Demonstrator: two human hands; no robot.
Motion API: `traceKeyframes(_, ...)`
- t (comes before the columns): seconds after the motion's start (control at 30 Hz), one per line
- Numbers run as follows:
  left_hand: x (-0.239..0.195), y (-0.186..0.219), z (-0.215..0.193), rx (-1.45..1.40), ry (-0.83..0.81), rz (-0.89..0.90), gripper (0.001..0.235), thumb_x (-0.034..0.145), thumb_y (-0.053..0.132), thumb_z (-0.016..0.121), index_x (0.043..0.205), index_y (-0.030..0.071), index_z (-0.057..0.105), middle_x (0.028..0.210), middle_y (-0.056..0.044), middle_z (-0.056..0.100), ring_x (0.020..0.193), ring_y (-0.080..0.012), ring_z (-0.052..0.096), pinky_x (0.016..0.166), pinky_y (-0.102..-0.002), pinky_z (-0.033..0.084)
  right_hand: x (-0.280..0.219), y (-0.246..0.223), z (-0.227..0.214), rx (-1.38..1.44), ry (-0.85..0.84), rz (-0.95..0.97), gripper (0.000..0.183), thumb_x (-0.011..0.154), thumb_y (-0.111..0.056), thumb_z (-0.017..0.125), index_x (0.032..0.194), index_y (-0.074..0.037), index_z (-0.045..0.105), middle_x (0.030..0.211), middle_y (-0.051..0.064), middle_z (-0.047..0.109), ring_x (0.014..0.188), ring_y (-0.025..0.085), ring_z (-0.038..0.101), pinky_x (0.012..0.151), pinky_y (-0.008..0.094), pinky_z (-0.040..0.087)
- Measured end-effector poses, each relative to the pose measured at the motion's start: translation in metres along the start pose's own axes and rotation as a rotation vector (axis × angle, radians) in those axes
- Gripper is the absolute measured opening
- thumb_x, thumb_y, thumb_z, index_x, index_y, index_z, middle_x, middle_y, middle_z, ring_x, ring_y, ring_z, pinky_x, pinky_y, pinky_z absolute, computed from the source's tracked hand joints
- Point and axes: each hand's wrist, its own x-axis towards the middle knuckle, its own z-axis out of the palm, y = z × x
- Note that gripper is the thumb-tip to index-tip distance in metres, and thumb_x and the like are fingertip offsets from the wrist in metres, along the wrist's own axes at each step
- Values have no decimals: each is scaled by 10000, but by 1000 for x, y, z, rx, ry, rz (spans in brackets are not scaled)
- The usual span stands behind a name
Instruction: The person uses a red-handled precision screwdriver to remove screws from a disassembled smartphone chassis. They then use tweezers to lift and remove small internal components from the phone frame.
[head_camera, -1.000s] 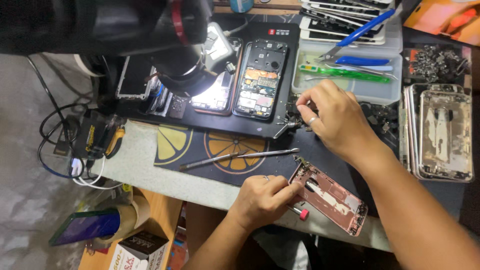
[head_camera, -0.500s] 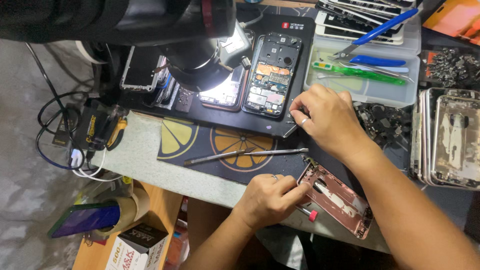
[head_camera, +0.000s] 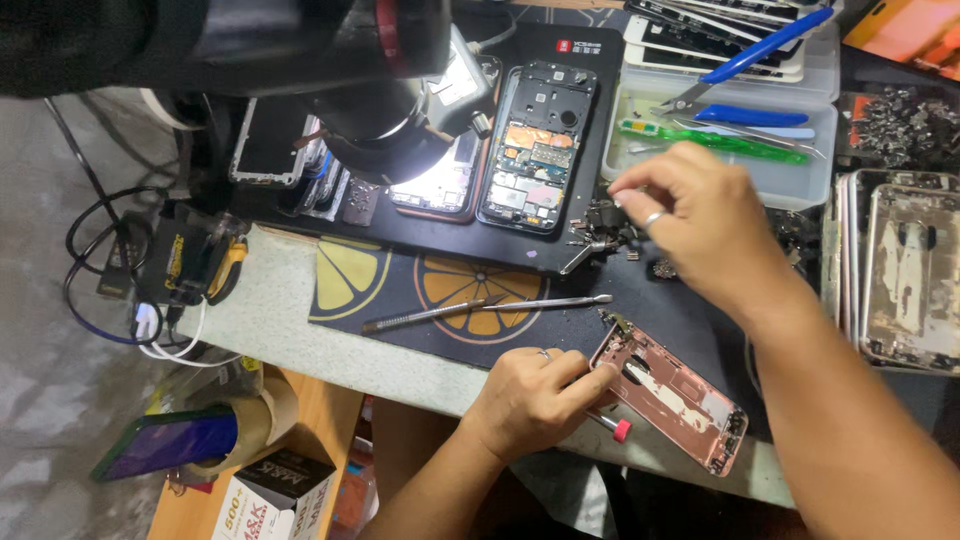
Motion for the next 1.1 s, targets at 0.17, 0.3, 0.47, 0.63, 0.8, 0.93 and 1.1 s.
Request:
traceKeyframes(0.17, 0, -1, 1, 3, -17, 5, 231, 876, 203, 792, 1073, 128, 697, 782, -8, 545, 631, -187, 604, 575, -334, 479, -15, 10, -16, -226, 62, -65, 109, 931, -188, 767, 1016, -122, 753, 922, 45, 649, 830, 255, 633, 781, 416, 454)
traceKeyframes(0.3, 0, 0, 3, 37, -19, 8, 222, 865, 197, 796, 1055, 141, 695, 768, -3, 540, 625, -182, 603, 567, -331, 477, -13, 11, 3, -370, 33, -240, 125, 868, -218, 797, 988, -189, 776, 918, 8, 623, 972, 238, 633, 839, 425, 397)
traceKeyframes(0.47, 0, 2, 2, 42, 6, 5, 232, 874, 222, 810, 1062, 142, 699, 769, -4, 543, 609, -182, 589, 548, -330, 460, -5, 5, 22, -409, 4, -323, 103, 858, -217, 792, 961, -215, 783, 907, -12, 604, 953, 213, 607, 850, 418, 383)
traceKeyframes(0.63, 0, 1, 2, 32, 13, 7, 240, 879, 235, 817, 1066, 143, 697, 769, -6, 535, 607, -185, 582, 551, -330, 457, 0, 0, 28, -452, -21, -335, 131, 827, -258, 795, 949, -214, 789, 885, -11, 596, 939, 223, 596, 837, 428, 379)
traceKeyframes(0.8, -1, 0, 3, 27, 18, 10, 261, 869, 218, 814, 1092, 141, 703, 779, -7, 542, 604, -187, 580, 555, -332, 461, 6, -6, 29, -543, -41, -397, 90, 850, -255, 764, 925, -216, 793, 893, -1, 595, 925, 230, 594, 840, 426, 390)
traceKeyframes(0.93, -1, -1, 4, 31, -24, 7, 261, 859, 202, 803, 1088, 131, 702, 783, -12, 547, 611, -188, 585, 564, -339, 472, 12, -11, 30, -714, -67, -444, 60, 848, -221, 735, 799, -188, 726, 893, 8, 599, 925, 219, 600, 854, 419, 410)
traceKeyframes(1.1, -1, -2, 4, -1, -22, 11, 285, 863, 184, 792, 1121, 102, 703, 804, -20, 558, 635, -194, 593, 577, -341, 481, 20, -12, 29, -754, -123, -444, 168, 765, -273, 749, 835, -130, 696, 921, 46, 606, 928, 237, 585, 800, 427, 408)
